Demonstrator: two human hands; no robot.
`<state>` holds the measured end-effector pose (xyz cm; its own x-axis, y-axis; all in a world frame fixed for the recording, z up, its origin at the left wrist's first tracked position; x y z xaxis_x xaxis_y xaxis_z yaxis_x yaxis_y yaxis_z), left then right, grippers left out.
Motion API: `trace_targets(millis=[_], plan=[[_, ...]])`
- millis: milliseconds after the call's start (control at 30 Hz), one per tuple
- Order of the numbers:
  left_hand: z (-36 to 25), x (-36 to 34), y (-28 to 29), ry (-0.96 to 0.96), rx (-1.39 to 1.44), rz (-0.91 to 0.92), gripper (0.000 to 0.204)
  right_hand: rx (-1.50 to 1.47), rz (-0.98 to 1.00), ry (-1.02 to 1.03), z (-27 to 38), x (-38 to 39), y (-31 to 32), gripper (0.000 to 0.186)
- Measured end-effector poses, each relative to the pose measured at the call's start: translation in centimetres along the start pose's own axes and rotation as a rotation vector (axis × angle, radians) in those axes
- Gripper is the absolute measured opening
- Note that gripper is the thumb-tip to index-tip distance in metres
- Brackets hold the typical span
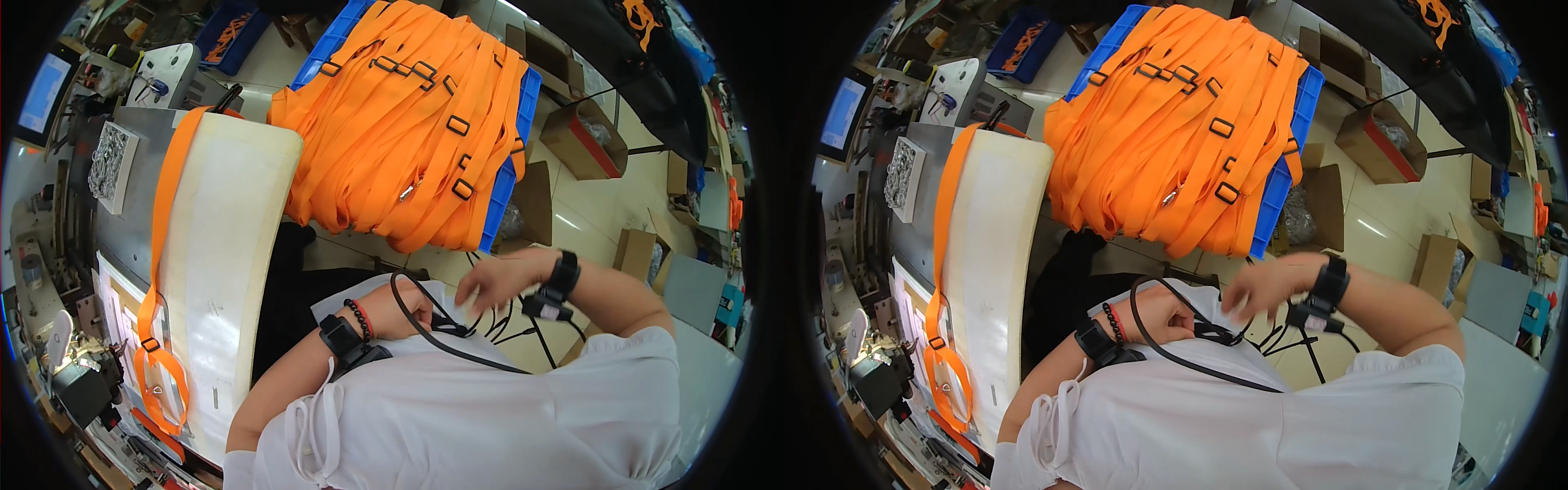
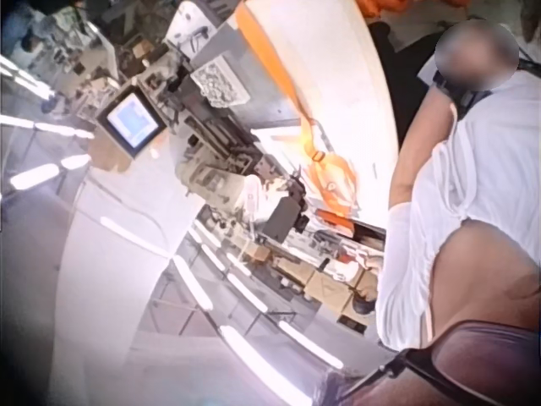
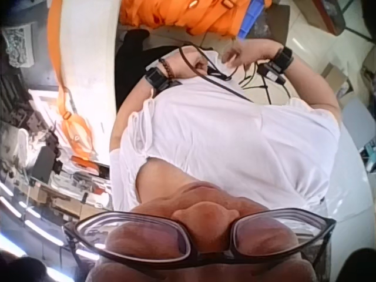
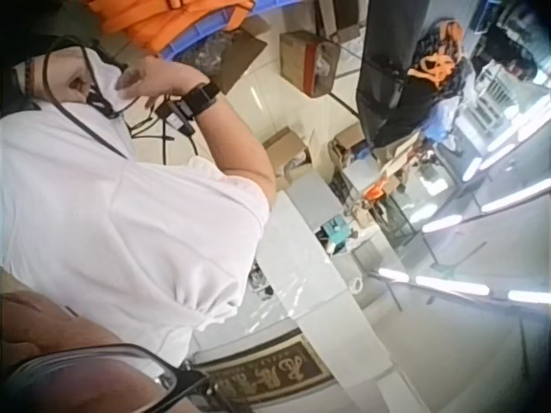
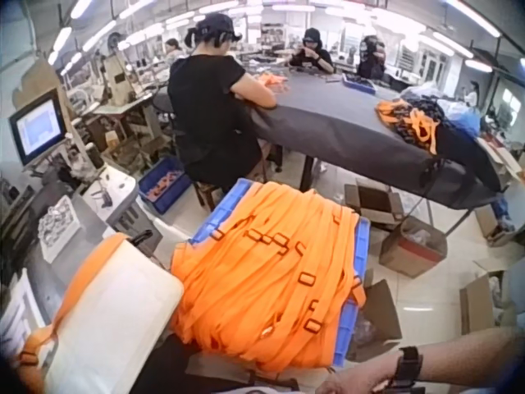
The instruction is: The person sews orange fabric straps using a sewing machine in a factory setting. They repeatedly pick up straps, fold the ends, and feed them under the machine's needle to stitch them. The person also adjusts their head-mounted camera strap during the process.
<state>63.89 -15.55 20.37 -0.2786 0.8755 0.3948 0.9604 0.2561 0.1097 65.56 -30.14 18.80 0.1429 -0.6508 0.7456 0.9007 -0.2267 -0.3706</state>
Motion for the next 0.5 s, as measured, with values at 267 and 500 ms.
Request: trace_targets(millis=[267, 500], plan=[[2.4, 0.5, -1.5, -0.101, -0.057, -0.234, 0.011, 0.591, 0.119, 0.235, 0.7, -4.9, -2.5, 0.012], [3.4, 0.1, -1.3, -0.2, 0.041, -0.204, 0.017, 0.826, 0.072, 0.48, -6.2, -11.2, -2.2, 0.015]])
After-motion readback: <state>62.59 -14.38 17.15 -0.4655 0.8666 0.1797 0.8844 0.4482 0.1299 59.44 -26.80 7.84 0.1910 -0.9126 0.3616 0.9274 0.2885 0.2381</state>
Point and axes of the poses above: each hand's wrist, its own x-axis away from the middle knuckle, its own y-axis out of the back of the hand, z = x × y, the point moved 7 cm from there along -x, towards the middle knuckle, and after that the axes turned 8 degrees about z, right-handed, at the moved point
